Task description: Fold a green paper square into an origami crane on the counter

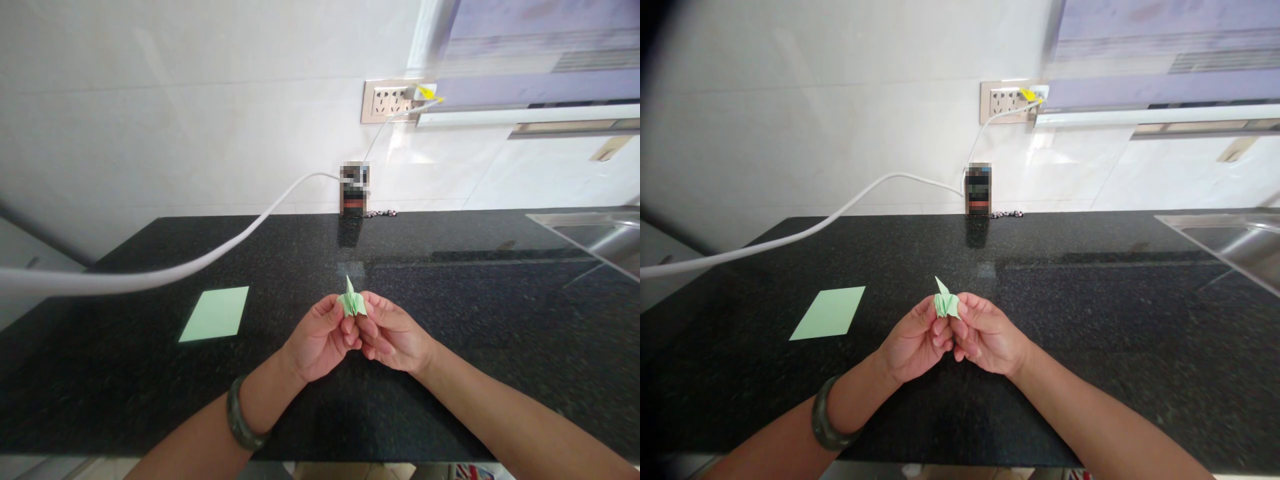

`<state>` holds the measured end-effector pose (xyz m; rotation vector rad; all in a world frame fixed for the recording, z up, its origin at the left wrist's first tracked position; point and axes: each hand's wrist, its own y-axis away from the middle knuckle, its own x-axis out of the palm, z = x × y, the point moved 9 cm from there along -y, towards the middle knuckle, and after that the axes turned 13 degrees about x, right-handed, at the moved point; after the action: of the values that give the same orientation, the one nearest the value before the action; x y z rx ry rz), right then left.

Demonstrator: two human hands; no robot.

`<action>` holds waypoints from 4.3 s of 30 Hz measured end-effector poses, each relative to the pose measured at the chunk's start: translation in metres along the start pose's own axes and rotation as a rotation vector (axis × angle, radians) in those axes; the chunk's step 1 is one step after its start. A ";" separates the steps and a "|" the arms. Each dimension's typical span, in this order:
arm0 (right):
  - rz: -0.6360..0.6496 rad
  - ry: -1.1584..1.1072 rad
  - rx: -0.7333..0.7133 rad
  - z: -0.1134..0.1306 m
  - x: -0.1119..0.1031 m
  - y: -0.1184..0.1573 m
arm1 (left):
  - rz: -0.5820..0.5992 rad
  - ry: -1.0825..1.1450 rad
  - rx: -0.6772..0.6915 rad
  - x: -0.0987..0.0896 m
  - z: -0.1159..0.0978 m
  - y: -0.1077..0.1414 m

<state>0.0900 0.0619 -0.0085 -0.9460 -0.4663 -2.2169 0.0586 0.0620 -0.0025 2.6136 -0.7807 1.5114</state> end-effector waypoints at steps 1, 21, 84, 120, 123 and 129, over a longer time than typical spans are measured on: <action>0.000 0.000 0.001 0.000 -0.001 0.000 | 0.011 -0.002 0.003 0.002 0.000 0.000; 0.021 -0.012 0.033 -0.004 0.000 -0.001 | 0.014 -0.022 0.004 0.001 0.001 0.001; 0.105 -0.061 0.033 -0.007 -0.003 -0.004 | 0.042 -0.046 -0.020 -0.001 0.003 0.003; -0.229 0.289 -0.047 0.013 -0.019 0.005 | 0.015 -0.097 0.051 0.003 -0.001 0.001; -0.271 0.377 -0.069 0.019 -0.019 0.008 | -0.026 -0.163 0.045 -0.001 0.000 -0.001; -0.178 0.237 -0.033 0.016 -0.014 0.008 | -0.108 -0.089 0.019 -0.007 0.000 -0.001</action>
<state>0.1105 0.0709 -0.0076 -0.6674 -0.4178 -2.4671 0.0568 0.0659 -0.0078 2.7050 -0.6230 1.3902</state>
